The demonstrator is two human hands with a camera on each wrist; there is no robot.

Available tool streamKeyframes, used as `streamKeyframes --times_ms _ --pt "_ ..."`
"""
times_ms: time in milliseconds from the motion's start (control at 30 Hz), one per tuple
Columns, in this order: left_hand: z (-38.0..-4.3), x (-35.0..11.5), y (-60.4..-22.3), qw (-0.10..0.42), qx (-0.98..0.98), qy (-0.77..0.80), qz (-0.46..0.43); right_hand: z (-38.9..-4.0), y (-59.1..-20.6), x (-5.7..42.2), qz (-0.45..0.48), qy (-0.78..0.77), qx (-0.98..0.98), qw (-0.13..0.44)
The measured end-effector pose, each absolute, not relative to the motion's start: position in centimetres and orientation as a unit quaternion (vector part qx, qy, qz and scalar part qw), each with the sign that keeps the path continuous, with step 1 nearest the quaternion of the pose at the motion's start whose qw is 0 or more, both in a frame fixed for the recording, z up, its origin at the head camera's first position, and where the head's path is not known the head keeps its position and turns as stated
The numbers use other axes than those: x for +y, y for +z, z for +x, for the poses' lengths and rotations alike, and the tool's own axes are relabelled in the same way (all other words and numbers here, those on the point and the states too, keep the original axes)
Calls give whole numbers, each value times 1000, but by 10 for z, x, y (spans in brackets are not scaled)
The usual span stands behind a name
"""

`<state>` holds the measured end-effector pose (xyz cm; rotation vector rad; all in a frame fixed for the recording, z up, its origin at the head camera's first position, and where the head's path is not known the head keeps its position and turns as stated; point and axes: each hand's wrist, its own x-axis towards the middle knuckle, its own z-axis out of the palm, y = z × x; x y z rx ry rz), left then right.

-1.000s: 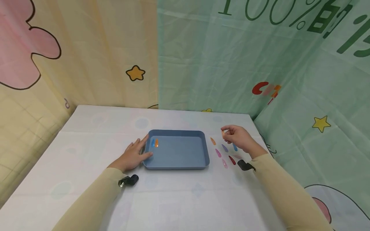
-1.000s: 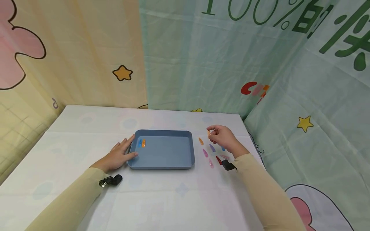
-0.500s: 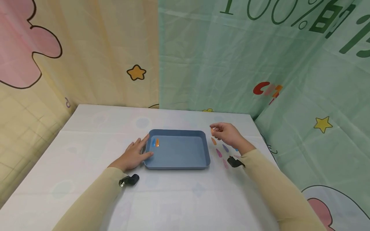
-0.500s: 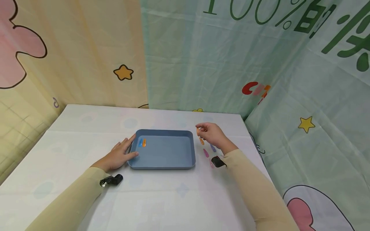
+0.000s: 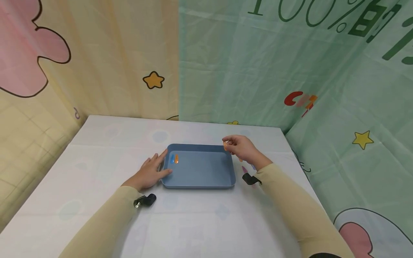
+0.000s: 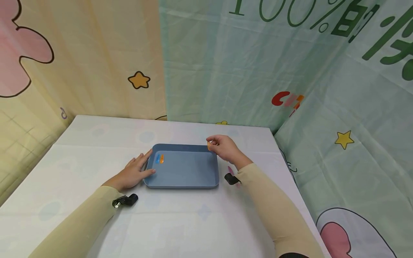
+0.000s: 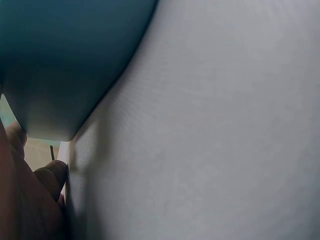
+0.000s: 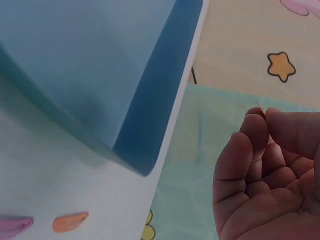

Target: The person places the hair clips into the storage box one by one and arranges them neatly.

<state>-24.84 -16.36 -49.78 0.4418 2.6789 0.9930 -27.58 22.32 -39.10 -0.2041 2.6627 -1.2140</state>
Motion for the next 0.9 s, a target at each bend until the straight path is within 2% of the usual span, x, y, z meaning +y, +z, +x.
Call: streamKeyframes --times_ms 900 --pt "-248 -164 -499 115 921 339 155 -291 -404 166 -101 -413 899 109"
